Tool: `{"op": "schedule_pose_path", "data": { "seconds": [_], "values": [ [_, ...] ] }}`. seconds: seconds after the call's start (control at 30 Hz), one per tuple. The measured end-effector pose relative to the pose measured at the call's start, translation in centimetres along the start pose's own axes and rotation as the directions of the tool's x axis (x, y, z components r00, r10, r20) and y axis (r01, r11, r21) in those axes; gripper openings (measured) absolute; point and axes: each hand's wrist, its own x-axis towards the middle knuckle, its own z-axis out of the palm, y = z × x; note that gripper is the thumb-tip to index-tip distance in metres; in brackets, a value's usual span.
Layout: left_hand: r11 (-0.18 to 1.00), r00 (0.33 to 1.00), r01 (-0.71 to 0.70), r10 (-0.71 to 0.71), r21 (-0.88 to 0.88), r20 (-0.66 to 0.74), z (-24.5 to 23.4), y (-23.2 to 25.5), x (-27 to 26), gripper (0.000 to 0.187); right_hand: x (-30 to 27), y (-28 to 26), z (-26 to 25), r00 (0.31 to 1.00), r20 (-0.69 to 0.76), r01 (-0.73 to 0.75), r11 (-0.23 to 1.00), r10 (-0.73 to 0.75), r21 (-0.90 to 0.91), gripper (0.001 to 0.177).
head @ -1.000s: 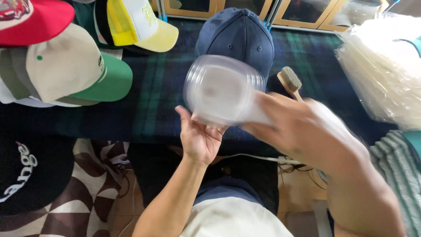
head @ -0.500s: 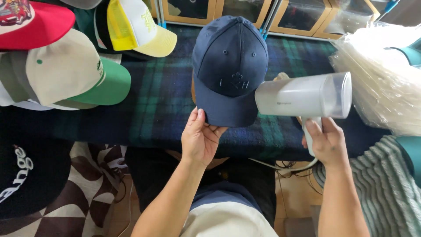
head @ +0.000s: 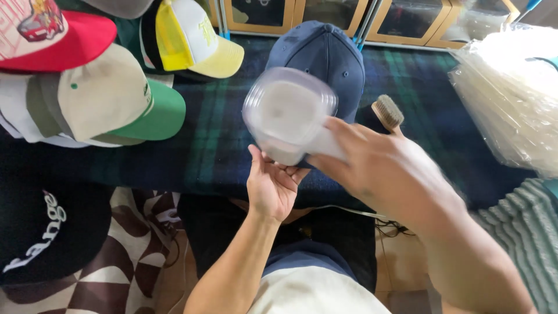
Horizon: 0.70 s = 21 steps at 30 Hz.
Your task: A person is cleaning and steaming a blue baseball cap using a wooden brush and a handheld steamer.
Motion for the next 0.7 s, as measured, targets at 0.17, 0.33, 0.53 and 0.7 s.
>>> {"op": "schedule_pose_path", "data": {
  "seconds": [0.17, 0.33, 0.53, 0.7],
  "values": [
    [0.999, 0.993, 0.040, -0.040, 0.002, -0.112, 0.7, 0.1, 0.1, 0.067, 4.6, -4.8, -2.0, 0.980, 0.188, -0.047, 0.997, 0.058, -0.062, 0.047],
    [0.997, 0.995, 0.041, -0.046, -0.065, -0.084, 0.9, 0.2, -0.1, 0.072, 5.1, -4.3, -1.3, 0.975, 0.221, 0.043, 0.990, -0.012, -0.136, 0.046],
    [0.997, 1.000, 0.014, -0.014, -0.071, 0.010, 0.4, 0.5, 0.5, 0.071, -1.4, 2.7, 1.1, 0.986, -0.072, 0.154, 0.985, -0.149, 0.074, 0.053],
    [0.999, 0.991, -0.029, 0.034, 0.045, -0.127, 0.6, 0.2, 1.0, 0.022, -6.7, 14.1, 8.6, 0.951, -0.307, 0.121, 0.949, -0.027, 0.290, 0.029]
  ]
}}
